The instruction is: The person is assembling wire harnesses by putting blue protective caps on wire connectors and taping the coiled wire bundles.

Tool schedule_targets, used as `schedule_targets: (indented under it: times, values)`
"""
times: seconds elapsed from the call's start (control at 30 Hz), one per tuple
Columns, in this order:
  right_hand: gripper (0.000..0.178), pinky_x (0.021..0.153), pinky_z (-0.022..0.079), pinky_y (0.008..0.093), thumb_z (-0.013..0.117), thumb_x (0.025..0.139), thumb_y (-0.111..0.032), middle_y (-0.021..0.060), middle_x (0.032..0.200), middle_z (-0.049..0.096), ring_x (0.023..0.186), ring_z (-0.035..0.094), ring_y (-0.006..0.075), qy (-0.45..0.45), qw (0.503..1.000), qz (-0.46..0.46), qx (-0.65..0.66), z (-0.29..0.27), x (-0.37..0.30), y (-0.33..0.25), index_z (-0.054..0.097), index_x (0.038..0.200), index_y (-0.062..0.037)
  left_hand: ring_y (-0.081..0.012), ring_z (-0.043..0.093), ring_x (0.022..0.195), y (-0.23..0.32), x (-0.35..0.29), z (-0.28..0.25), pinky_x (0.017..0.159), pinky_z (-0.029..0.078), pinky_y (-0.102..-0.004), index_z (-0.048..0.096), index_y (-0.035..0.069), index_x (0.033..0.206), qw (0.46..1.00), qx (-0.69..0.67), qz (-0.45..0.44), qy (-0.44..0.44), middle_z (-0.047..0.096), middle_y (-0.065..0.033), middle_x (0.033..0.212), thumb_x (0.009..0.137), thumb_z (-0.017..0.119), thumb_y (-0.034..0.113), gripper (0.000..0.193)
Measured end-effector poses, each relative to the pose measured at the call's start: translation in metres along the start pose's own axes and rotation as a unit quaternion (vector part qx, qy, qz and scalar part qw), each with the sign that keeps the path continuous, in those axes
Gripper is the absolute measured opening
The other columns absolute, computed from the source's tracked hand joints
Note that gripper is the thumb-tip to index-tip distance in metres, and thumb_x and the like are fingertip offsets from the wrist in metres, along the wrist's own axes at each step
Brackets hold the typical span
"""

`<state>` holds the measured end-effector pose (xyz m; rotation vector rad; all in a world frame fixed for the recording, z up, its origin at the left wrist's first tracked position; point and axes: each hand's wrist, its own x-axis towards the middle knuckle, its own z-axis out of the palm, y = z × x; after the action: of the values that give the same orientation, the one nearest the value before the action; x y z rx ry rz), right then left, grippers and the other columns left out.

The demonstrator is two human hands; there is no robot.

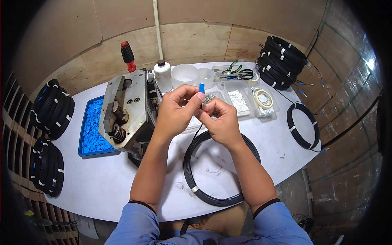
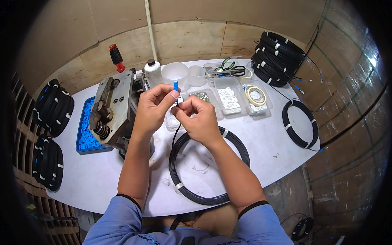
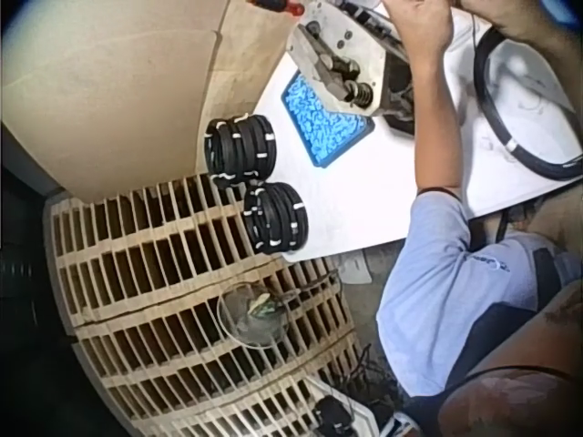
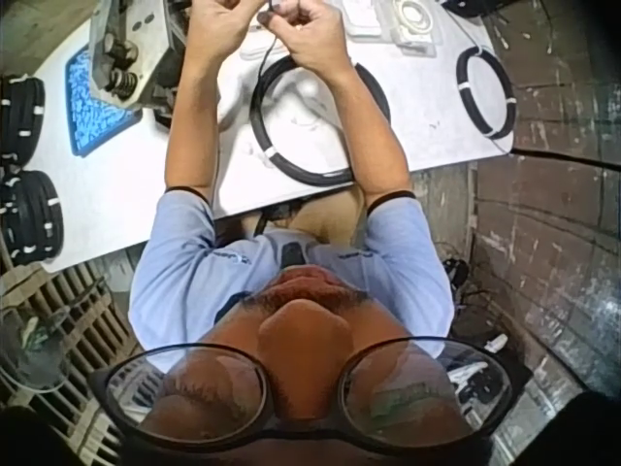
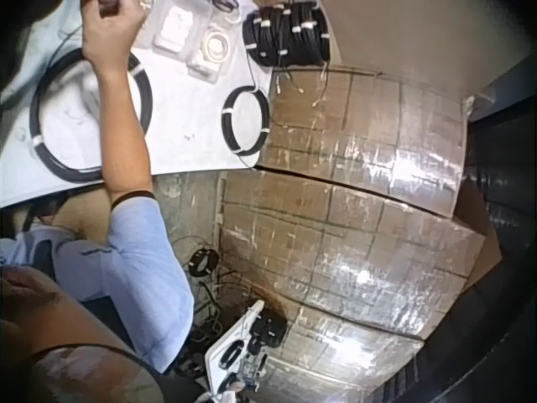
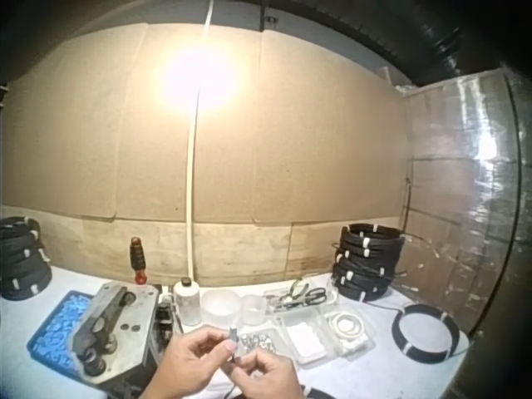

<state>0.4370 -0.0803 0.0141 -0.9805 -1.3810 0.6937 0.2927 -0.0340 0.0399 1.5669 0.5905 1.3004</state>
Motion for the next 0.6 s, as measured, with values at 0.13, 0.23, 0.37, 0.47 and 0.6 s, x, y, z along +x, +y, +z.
schedule_targets:
  times: [0.13, 0.23, 0.37, 0.47, 0.6]
  values:
    - [0.016, 0.055, 0.044, 0.0224, 0.073, 0.083, -0.006, -0.0015, 0.068, 0.062, 0.06, 0.052, 0.003, 0.002, 1.0, -0.004, -0.01, 0.0015, 0.001, -0.0005, 0.061, 0.075, -0.0028, -0.0095, 0.063, 0.074, -0.0024, 0.0011, -0.0034, 0.068, 0.052, -0.0259, 0.068, -0.002, 0.096, 1.0, 0.015, 0.002, -0.026, 0.069, -0.0063, 0.081, 0.088, 0.07, 0.015, 0.019]
    - [0.015, 0.055, 0.044, 0.0224, 0.073, 0.084, -0.006, -0.0016, 0.067, 0.062, 0.06, 0.052, 0.003, -0.004, 1.0, -0.001, 0.002, 0.0024, 0.0001, -0.0015, 0.061, 0.075, -0.0027, -0.0094, 0.063, 0.074, -0.0004, 0.0007, -0.0038, 0.069, 0.051, -0.0258, 0.068, -0.002, 0.095, 0.999, 0.032, 0.019, -0.008, 0.069, -0.0059, 0.081, 0.088, 0.07, 0.015, 0.018]
    - [0.015, 0.056, 0.045, 0.0222, 0.073, 0.084, -0.006, -0.0014, 0.067, 0.062, 0.06, 0.053, 0.003, -0.001, 1.0, -0.002, 0.012, 0.0022, -0.0009, -0.0011, 0.061, 0.075, -0.0023, -0.0089, 0.063, 0.073, -0.0012, 0.0011, 0.0008, 0.068, 0.051, -0.0255, 0.067, -0.002, 0.094, 1.0, 0.005, 0.016, 0.015, 0.069, -0.0054, 0.08, 0.088, 0.07, 0.015, 0.018]
    - [0.015, 0.056, 0.045, 0.022, 0.073, 0.084, -0.006, -0.0011, 0.068, 0.063, 0.061, 0.053, 0.0029, -0.004, 1.0, 0.0, 0.003, 0.0016, 0.0004, -0.0023, 0.061, 0.076, -0.002, -0.0083, 0.062, 0.073, -0.0028, 0.0008, -0.0012, 0.068, 0.051, -0.0256, 0.066, -0.002, 0.094, 1.0, -0.004, -0.01, -0.008, 0.069, -0.0049, 0.08, 0.088, 0.07, 0.015, 0.018]
    - [0.015, 0.056, 0.045, 0.022, 0.073, 0.084, -0.007, -0.001, 0.069, 0.063, 0.061, 0.053, 0.0028, -0.004, 1.0, -0.001, 0.001, 0.0013, 0.0004, -0.0025, 0.062, 0.076, -0.0016, -0.0072, 0.061, 0.077, -0.0017, 0.0006, -0.0028, 0.07, 0.051, -0.025, 0.067, -0.001, 0.097, 0.997, -0.03, -0.054, -0.039, 0.069, -0.0045, 0.084, 0.091, 0.068, 0.015, 0.017]
